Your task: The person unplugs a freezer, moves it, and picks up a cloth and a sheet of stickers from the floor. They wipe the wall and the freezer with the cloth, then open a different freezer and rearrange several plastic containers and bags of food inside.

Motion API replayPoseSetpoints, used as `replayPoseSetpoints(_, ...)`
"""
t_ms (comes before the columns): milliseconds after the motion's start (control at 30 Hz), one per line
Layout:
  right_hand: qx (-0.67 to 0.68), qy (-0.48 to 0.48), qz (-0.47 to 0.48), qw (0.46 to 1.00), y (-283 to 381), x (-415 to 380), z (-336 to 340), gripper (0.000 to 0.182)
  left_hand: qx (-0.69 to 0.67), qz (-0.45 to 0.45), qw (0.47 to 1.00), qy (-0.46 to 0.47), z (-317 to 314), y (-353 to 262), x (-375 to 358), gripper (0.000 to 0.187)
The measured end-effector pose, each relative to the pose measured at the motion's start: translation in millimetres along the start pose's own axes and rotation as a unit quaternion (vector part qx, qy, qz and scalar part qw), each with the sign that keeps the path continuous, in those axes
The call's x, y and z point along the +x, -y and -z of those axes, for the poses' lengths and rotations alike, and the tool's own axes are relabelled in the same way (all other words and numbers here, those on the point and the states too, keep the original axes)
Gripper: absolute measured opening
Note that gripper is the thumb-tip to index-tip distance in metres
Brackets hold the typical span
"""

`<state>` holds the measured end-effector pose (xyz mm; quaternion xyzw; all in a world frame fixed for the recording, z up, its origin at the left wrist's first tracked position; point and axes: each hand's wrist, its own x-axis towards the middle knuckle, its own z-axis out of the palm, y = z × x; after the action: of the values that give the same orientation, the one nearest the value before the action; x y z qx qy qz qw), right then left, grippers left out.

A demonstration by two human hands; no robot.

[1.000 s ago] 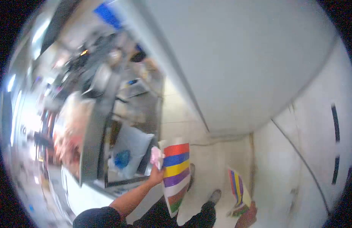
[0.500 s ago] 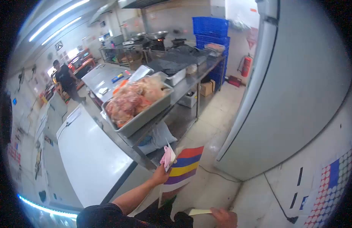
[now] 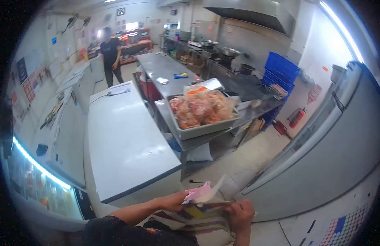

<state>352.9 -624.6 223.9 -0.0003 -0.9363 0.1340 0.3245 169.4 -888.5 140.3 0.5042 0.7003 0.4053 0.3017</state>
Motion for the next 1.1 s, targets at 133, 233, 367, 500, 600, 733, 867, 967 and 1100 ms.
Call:
replayPoseSetpoints(133,0.005,-0.048,0.062,0.997,80,52,-32,0.030,-0.055,-0.128,0.978,-0.155,25,2,-78,0.046)
replayPoseSetpoints(233,0.043,-0.017,0.115,0.992,117,63,-70,0.032,-0.073,-0.077,0.979,-0.174,48,13,-145,0.041)
replayPoseSetpoints(367,0.182,0.101,0.104,0.973,166,77,-113,0.030,-0.082,-0.004,0.988,-0.133,69,42,-228,0.041)
replayPoseSetpoints(500,0.196,0.086,0.139,0.967,235,108,-131,0.028,-0.148,0.149,0.978,-0.015,117,9,-285,0.048)
replayPoseSetpoints(600,0.186,0.089,0.160,0.965,268,130,-143,0.027,0.020,0.048,0.972,-0.228,102,14,-317,0.055)
replayPoseSetpoints(733,0.196,0.107,0.188,0.956,313,169,-160,0.027,-0.058,0.022,0.941,-0.334,123,-38,-351,0.062)
replayPoseSetpoints(867,0.228,0.176,0.236,0.928,357,203,-181,0.022,-0.049,0.100,0.881,-0.459,106,2,-363,0.076)
replayPoseSetpoints(967,0.302,0.248,0.241,0.889,375,227,-207,0.021,0.116,0.065,0.822,-0.554,114,-3,-390,0.071)
replayPoseSetpoints(1100,0.498,0.390,0.100,0.768,369,274,-305,0.048,0.074,0.273,0.733,-0.619,89,-13,-460,0.065)
